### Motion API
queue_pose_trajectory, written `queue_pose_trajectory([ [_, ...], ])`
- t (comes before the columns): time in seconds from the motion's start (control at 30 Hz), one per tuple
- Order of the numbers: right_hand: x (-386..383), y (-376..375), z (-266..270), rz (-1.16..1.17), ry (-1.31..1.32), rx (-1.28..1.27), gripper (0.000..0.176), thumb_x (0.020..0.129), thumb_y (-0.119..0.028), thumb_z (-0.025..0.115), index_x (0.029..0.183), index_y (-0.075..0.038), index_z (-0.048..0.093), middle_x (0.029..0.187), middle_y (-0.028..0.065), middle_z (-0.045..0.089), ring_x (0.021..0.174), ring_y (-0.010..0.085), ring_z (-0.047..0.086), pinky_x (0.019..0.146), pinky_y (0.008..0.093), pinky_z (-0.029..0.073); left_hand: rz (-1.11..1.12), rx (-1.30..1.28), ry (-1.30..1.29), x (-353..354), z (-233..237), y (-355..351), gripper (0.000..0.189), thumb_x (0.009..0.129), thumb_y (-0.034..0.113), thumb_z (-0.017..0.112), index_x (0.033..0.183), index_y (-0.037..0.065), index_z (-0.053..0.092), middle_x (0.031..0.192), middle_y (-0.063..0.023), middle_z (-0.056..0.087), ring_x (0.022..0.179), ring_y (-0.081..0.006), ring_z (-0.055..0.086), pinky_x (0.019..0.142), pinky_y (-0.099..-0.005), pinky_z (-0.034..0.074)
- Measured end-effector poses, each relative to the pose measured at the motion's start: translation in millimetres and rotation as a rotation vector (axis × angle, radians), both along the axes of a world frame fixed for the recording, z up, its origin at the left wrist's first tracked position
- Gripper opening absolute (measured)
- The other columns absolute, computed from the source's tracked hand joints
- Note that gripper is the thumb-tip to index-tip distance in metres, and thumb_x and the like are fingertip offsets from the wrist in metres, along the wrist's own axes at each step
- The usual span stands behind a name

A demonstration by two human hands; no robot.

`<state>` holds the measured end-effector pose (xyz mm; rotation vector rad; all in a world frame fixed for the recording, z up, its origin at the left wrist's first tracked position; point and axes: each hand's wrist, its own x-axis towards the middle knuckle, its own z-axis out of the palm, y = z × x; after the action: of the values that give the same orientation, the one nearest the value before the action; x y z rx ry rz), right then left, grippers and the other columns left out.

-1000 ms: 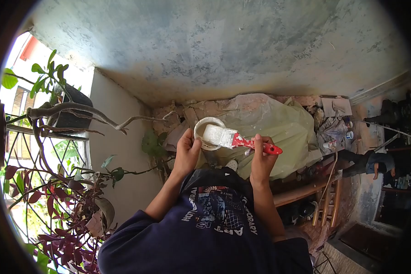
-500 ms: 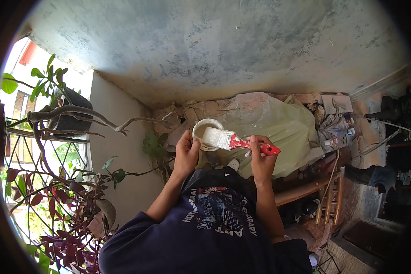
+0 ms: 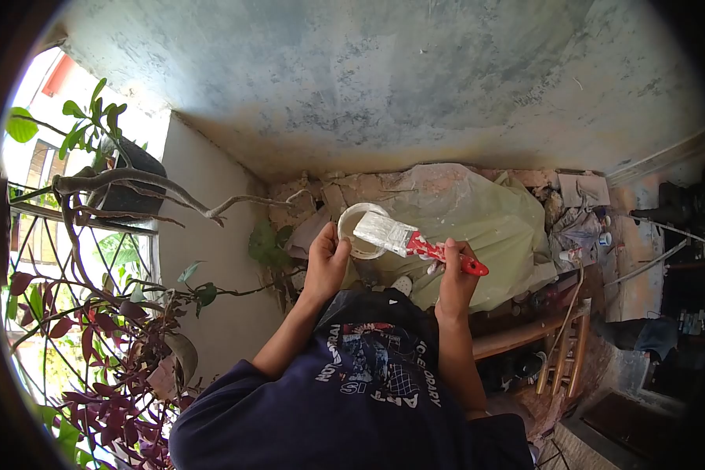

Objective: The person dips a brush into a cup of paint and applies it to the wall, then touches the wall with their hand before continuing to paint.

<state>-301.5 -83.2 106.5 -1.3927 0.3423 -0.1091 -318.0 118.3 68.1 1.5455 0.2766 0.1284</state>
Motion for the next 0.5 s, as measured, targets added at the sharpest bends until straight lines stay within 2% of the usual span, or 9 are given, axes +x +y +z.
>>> queue_pose_trajectory([
  [0.17, 0.9, -3.5, -16.7, -0.024, 0.117, 0.117, 0.017, 0.091, -0.023, 0.057, 0.085, -0.008, 0.057, 0.075, 0.0007, 0.059, 0.064, 0.0093, 0.052, 0.056, 0.0241, 0.039, 0.008, -0.036, 0.02, 1.6, -0.2, 0.0, 0.011, 0.086, 0.008, 0.05, 0.082, -0.002, 0.05, 0.065, -0.0007, 0.049, 0.061, -0.0055, 0.043, 0.055, -0.0241, 0.039],
  [0.23, 0.4, -3.5, -20.3, 0.031, 0.183, 0.332, 0.017, 0.09, -0.025, 0.058, 0.085, -0.009, 0.057, 0.074, 0.0018, 0.06, 0.062, 0.0105, 0.052, 0.054, 0.026, 0.039, -0.002, 0.005, 0.001, 3.2, -3.0, 0.7, 0.011, 0.087, 0.009, 0.05, 0.083, -0.002, 0.05, 0.065, -0.0008, 0.049, 0.061, -0.0056, 0.043, 0.055, -0.024, 0.039],
  [0.27, 0.2, -4.6, -20.6, 0.033, 0.182, 0.332, 0.017, 0.09, -0.025, 0.058, 0.085, -0.009, 0.057, 0.074, 0.0018, 0.06, 0.062, 0.0105, 0.052, 0.054, 0.026, 0.039, 0.0, 0.005, 0.0, 4.4, -2.0, -0.5, 0.011, 0.087, 0.009, 0.05, 0.083, -0.002, 0.05, 0.065, -0.0008, 0.049, 0.061, -0.0056, 0.043, 0.055, -0.024, 0.039],
  [0.33, 0.1, -5.1, -23.2, 0.09, 0.317, 0.495, 0.018, 0.089, -0.027, 0.059, 0.084, -0.01, 0.057, 0.074, 0.0021, 0.06, 0.06, 0.0116, 0.051, 0.053, 0.027, 0.039, 0.01, -0.067, -0.017, 5.2, 1.4, -3.1, 0.013, 0.086, 0.009, 0.051, 0.08, -0.002, 0.048, 0.064, -0.0019, 0.047, 0.06, -0.0067, 0.041, 0.054, -0.0254, 0.038],
  [0.5, -0.2, 1.9, -25.8, 0.091, 0.354, 0.521, 0.017, 0.088, -0.027, 0.059, 0.086, -0.011, 0.056, 0.075, 0.0019, 0.06, 0.06, 0.0126, 0.05, 0.053, 0.0278, 0.039, 0.02, 0.052, 0.012, 6.4, -12.2, -1.2, 0.019, 0.085, 0.011, 0.053, 0.076, -0.002, 0.043, 0.06, -0.005, 0.039, 0.058, -0.0088, 0.037, 0.051, -0.0286, 0.035],
])
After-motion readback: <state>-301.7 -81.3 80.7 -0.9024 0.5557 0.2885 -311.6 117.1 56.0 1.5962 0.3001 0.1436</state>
